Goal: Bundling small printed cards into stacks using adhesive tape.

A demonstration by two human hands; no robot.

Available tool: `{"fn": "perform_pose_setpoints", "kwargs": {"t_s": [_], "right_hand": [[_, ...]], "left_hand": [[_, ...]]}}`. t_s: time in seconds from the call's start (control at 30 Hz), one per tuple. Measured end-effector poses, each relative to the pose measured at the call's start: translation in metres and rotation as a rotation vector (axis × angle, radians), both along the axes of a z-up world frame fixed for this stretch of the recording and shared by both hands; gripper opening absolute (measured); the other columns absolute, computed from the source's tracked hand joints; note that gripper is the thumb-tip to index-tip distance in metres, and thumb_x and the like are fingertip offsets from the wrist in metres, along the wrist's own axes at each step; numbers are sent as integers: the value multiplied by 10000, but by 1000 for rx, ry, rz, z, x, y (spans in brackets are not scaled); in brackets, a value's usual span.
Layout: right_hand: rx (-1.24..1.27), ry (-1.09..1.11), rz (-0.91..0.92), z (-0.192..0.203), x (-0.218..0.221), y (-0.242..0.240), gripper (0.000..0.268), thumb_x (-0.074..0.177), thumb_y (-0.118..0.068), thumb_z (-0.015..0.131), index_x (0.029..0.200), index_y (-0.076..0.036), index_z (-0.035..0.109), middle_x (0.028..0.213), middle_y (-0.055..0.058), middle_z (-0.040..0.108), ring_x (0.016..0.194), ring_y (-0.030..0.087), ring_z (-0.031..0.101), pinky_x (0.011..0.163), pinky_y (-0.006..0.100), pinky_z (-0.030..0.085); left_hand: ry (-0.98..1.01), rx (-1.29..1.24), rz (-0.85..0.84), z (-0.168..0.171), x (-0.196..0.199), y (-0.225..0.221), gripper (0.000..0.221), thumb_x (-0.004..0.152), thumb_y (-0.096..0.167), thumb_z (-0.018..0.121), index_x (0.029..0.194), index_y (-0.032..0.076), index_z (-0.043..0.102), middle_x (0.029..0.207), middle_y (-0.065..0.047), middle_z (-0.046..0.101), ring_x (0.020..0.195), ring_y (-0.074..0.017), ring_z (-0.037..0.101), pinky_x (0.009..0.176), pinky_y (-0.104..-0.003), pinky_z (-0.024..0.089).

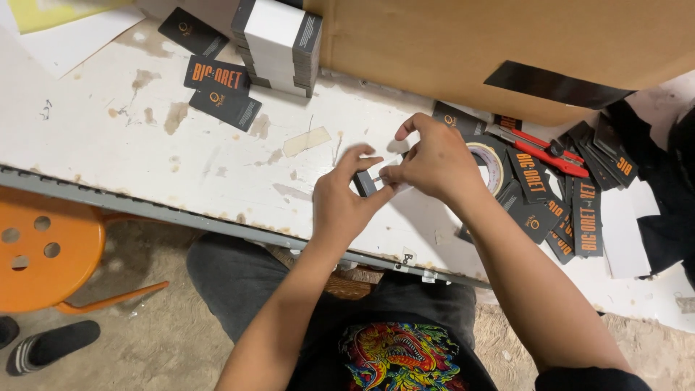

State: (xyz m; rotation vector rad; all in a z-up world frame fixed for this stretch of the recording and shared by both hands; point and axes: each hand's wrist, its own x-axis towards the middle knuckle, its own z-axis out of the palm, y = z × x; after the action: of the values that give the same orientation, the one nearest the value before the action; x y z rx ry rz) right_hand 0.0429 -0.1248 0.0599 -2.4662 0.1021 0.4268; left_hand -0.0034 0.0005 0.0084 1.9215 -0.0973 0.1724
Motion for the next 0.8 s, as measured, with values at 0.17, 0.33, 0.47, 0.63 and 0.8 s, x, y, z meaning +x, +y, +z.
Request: {"fn": "perform_pose_setpoints", "kwargs": {"t_s": [0.17, 0.33, 0.47, 0.63, 0.8], "right_hand": [[-91, 60, 40, 20, 3, 2, 422, 580, -137, 728, 952, -43, 552, 531, 75, 595, 528, 202, 604, 631, 294, 443], [-220, 87, 71, 7, 11, -14, 606, 559, -349, 800, 1015, -23, 570, 874, 252, 593, 868, 393, 589, 755, 464, 445], [-120, 106, 115, -2, 8, -19, 454, 699, -280, 689, 1098, -112, 551, 804, 183, 613, 855, 363, 600, 771, 433, 440], [-115, -13, 69, 0, 17, -26, 555, 687, -347, 678, 1138, -70, 510, 780, 198, 606, 831, 364, 591, 728, 435, 443], [-251, 83, 119, 5, 19, -10, 685, 611, -441, 741, 1155, -93, 511, 802, 162, 630, 838, 321, 605, 720, 421, 458]], "left_hand": [[10, -37, -15, -5, 0, 0, 373, 636, 133, 726, 949, 91, 529, 896, -127, 653, 926, -282, 606, 821, -395, 473], [7, -19, -21, -12, 0, 0, 357, 646, 175, 737, 929, 108, 531, 900, -111, 652, 918, -260, 612, 822, -393, 469], [27, -44, -23, -5, -1, 1, 351, 656, 200, 732, 905, 109, 502, 888, -118, 654, 916, -278, 611, 820, -385, 472], [70, -43, -30, -3, -1, 3, 419, 652, 223, 726, 926, 101, 433, 914, -128, 653, 918, -279, 613, 834, -382, 466], [86, -32, -28, -5, -1, 2, 463, 661, 229, 727, 950, 106, 386, 933, -125, 650, 926, -274, 610, 837, -381, 465]]}}
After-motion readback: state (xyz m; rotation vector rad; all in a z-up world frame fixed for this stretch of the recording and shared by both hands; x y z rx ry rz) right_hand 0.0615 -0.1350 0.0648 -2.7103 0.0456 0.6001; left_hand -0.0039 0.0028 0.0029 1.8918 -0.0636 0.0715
